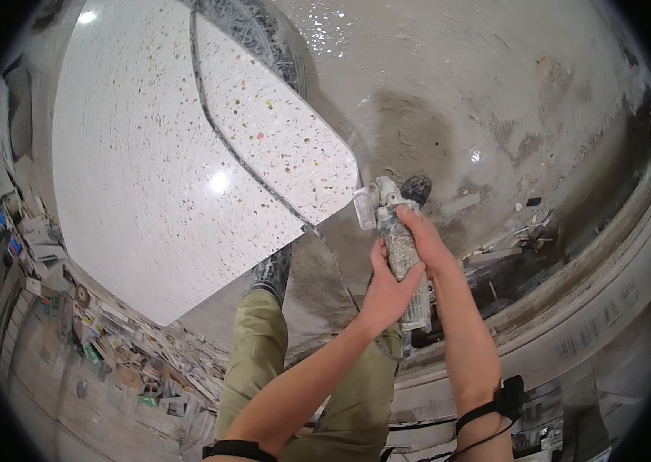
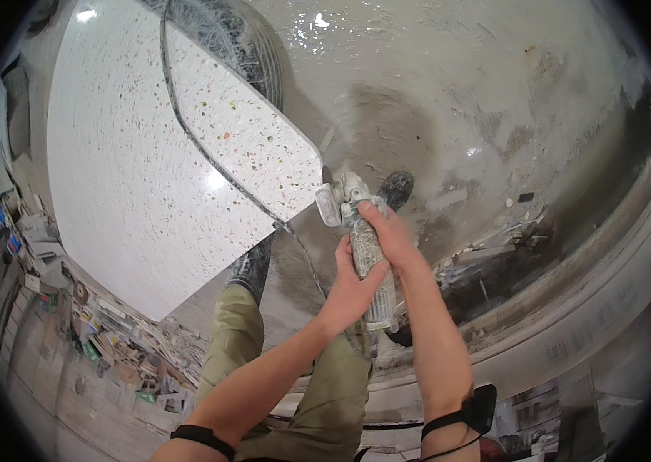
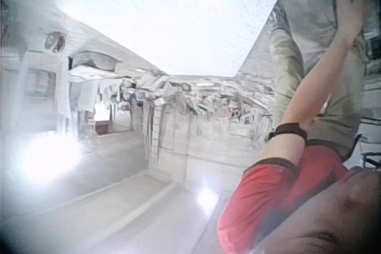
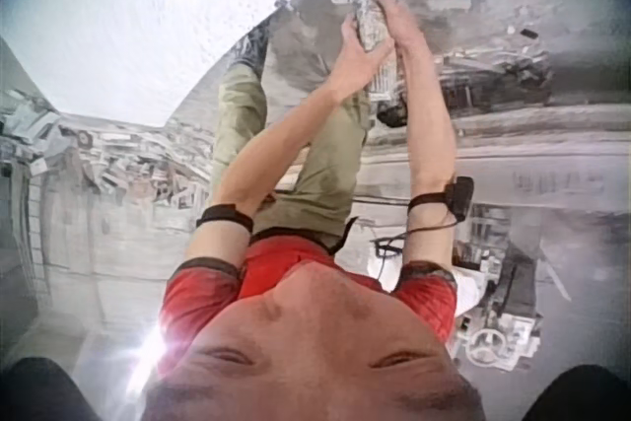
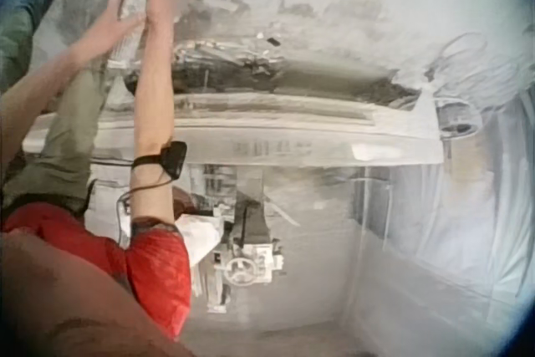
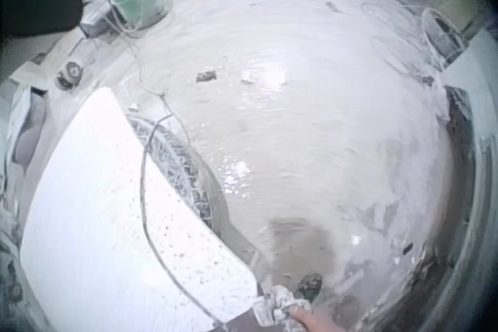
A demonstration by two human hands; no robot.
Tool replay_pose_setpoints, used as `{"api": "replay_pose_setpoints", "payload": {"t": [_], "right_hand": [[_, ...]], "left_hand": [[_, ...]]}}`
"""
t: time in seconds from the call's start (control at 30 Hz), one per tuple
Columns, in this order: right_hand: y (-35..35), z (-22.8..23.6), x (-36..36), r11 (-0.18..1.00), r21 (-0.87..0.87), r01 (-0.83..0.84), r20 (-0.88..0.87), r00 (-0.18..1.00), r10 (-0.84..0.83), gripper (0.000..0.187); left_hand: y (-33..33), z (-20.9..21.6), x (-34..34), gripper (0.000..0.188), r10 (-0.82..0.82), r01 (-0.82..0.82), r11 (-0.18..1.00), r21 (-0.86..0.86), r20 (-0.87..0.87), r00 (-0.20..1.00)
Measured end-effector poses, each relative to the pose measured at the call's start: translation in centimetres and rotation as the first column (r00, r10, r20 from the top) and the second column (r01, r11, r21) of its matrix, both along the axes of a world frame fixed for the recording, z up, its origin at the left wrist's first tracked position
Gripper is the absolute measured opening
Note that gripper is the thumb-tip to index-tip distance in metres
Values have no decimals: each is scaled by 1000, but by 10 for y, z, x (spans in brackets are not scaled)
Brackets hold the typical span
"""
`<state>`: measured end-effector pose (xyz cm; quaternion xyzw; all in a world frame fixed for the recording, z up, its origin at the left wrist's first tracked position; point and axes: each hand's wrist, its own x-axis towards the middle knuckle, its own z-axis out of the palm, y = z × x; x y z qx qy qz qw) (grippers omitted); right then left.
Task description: Use an angle grinder to polish or sand the edges of a countertop segment.
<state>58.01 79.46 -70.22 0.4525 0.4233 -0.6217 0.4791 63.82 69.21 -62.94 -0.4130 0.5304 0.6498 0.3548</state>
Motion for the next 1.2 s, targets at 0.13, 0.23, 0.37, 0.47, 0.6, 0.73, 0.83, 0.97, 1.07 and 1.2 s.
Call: {"api": "replay_pose_setpoints", "payload": {"t": [0.13,0.23,0.37,0.47,0.6,0.73,0.83,0.97,1.07,1.2], "right_hand": [[-17,10,27,972,-75,223,65,974,-219,44],[-41,0,69,935,-67,349,111,934,-340,43],[-76,5,105,845,-79,529,274,827,-492,49],[-103,14,111,792,-82,605,305,772,-558,53],[-97,47,98,755,24,655,145,745,-651,47],[-58,131,58,763,-74,642,80,767,-637,50],[-18,193,26,817,-64,573,-13,818,-575,55],[24,281,-19,936,-62,347,-177,919,-353,59],[65,351,-49,945,35,324,-210,927,-310,60],[91,434,-79,965,233,116,-333,942,-33,61]], "left_hand": [[-22,-4,27,80,-54,53,998,14,17,998],[-53,-3,46,80,-218,219,976,-21,10,976],[-94,7,45,87,-502,521,852,-62,188,844],[-120,7,51,101,-599,613,784,-102,138,789],[-108,45,17,105,-689,710,705,1,241,684],[-80,103,12,104,-560,560,827,-54,3,828],[-46,156,-2,103,-450,453,891,-32,-188,873],[-43,253,-5,96,-446,498,863,81,-340,828],[-74,332,2,80,-382,437,893,107,-334,862],[-143,325,58,61,-99,92,995,-44,-190,977]]}}
